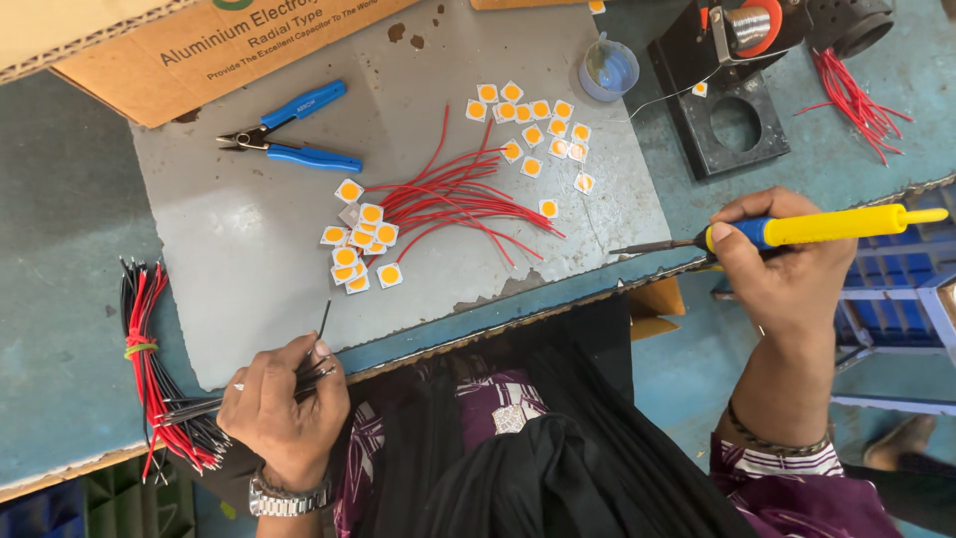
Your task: The person strips the ends of red and black wires with pliers, dips the stripped ends into a small container of soldering paste, and uses a soldering iron to solder the wires onto the pads of small square LED chips on the workbench, setting finished LED chips aside as they are completed.
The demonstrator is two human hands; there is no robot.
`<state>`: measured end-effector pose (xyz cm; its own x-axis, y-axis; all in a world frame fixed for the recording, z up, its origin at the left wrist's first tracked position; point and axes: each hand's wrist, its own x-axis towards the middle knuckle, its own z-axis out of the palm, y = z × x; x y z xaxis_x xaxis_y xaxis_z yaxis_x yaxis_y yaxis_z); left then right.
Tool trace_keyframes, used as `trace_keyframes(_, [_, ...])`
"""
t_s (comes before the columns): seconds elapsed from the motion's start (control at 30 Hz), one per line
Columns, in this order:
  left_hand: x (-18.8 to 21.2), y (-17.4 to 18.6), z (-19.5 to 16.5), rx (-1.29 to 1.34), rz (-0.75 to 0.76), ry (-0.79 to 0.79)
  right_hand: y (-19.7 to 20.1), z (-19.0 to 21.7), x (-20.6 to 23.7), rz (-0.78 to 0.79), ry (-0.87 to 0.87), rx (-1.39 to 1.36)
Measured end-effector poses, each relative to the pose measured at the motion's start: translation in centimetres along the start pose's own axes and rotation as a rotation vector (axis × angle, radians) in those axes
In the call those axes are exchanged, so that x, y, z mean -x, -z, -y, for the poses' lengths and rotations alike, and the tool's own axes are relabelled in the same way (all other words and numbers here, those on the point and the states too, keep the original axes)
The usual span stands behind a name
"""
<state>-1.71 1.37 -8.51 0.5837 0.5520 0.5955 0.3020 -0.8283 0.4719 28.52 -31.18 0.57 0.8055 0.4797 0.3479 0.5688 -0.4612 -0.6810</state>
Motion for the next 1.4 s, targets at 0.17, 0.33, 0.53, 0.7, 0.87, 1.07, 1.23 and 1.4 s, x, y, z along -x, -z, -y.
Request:
trace_keyframes(0.17, [0.3,0.7,0.0,0.077,-0.002,0.047,0.0,0.7,1.0,-0.067,-0.008,-0.172])
trace_keyframes(0.33, [0.3,1.5,-0.2,0.172,0.026,0.091,-0.3,1.0,2.8,-0.165,0.025,-0.239])
trace_keyframes(0.53, [-0.6,2.0,-0.5,0.156,0.065,0.064,-3.5,1.0,5.4,-0.205,0.092,-0.371])
trace_keyframes(0.7, [-1.9,2.4,0.2,0.176,0.103,0.033,-8.6,2.5,6.3,-0.11,0.244,-0.53])
trace_keyframes(0.87, [-2.7,2.2,0.9,0.213,0.087,0.014,-13.6,4.9,5.0,0.195,0.302,-0.674])
trace_keyframes(1.07, [-3.6,1.5,1.5,0.222,0.136,0.001,-19.9,8.8,1.8,0.43,0.444,-0.525])
trace_keyframes(1.23, [-4.4,1.0,2.2,0.199,0.245,-0.082,-22.1,11.3,0.3,0.44,0.609,-0.375])
trace_keyframes(1.4, [-5.1,0.3,3.0,0.21,0.306,-0.141,-22.9,11.9,-0.5,0.475,0.686,-0.308])
